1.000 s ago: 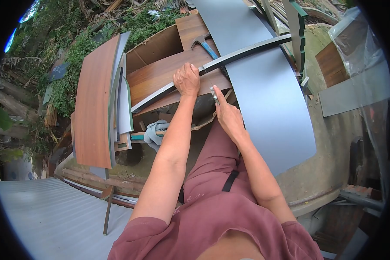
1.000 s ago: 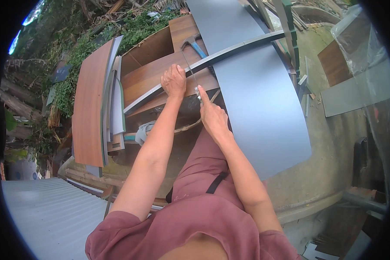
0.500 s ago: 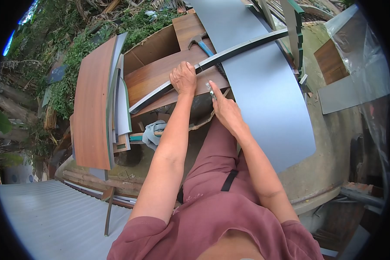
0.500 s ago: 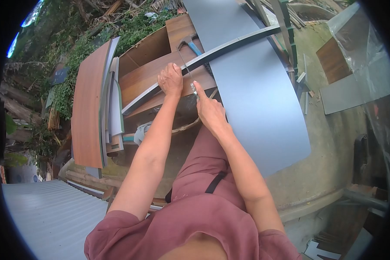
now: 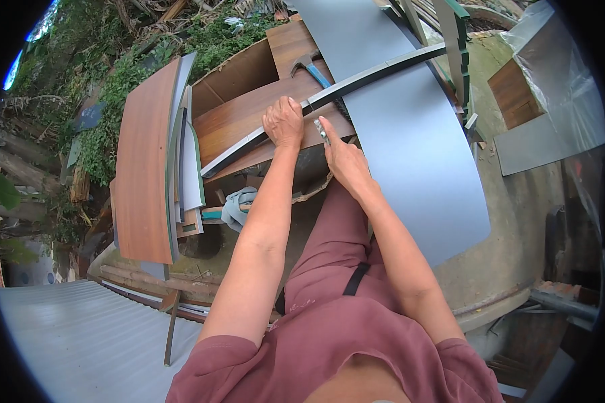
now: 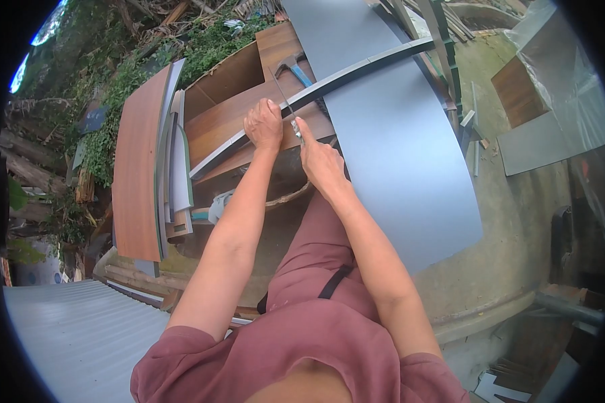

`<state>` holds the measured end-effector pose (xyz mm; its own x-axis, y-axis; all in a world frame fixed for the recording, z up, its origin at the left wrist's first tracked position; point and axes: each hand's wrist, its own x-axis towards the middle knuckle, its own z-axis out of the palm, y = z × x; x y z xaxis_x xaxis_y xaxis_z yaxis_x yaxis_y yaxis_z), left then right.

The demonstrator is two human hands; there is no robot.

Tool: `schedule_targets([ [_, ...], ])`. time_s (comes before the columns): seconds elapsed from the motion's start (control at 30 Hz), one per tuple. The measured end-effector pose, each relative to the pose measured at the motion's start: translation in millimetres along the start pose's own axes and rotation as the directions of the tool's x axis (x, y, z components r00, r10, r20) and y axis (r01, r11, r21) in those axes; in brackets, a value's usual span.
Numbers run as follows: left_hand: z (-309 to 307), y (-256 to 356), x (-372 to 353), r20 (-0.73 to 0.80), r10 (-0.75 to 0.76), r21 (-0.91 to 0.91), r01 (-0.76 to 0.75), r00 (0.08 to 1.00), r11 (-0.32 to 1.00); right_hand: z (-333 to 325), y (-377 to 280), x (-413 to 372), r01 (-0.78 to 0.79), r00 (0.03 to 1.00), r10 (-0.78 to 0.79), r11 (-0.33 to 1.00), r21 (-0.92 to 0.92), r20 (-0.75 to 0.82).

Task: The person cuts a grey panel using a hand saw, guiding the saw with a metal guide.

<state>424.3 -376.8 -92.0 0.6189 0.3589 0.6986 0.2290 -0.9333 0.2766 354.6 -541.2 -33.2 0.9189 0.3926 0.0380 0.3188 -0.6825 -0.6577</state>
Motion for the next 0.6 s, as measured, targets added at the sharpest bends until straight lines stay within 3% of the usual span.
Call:
schedule_targets([
  [0.33,1,-2,-1,-0.003,-0.002,-0.005,0.002,1.000,1.000,-5,4,-38,-0.062,0.996,0.063,0.998,-0.022,0.057],
  [0.6,1,-1,-1,-0.008,-0.002,-0.013,0.002,1.000,1.000,-19,-7,-23,-0.066,0.992,0.068,0.997,-0.026,0.103],
])
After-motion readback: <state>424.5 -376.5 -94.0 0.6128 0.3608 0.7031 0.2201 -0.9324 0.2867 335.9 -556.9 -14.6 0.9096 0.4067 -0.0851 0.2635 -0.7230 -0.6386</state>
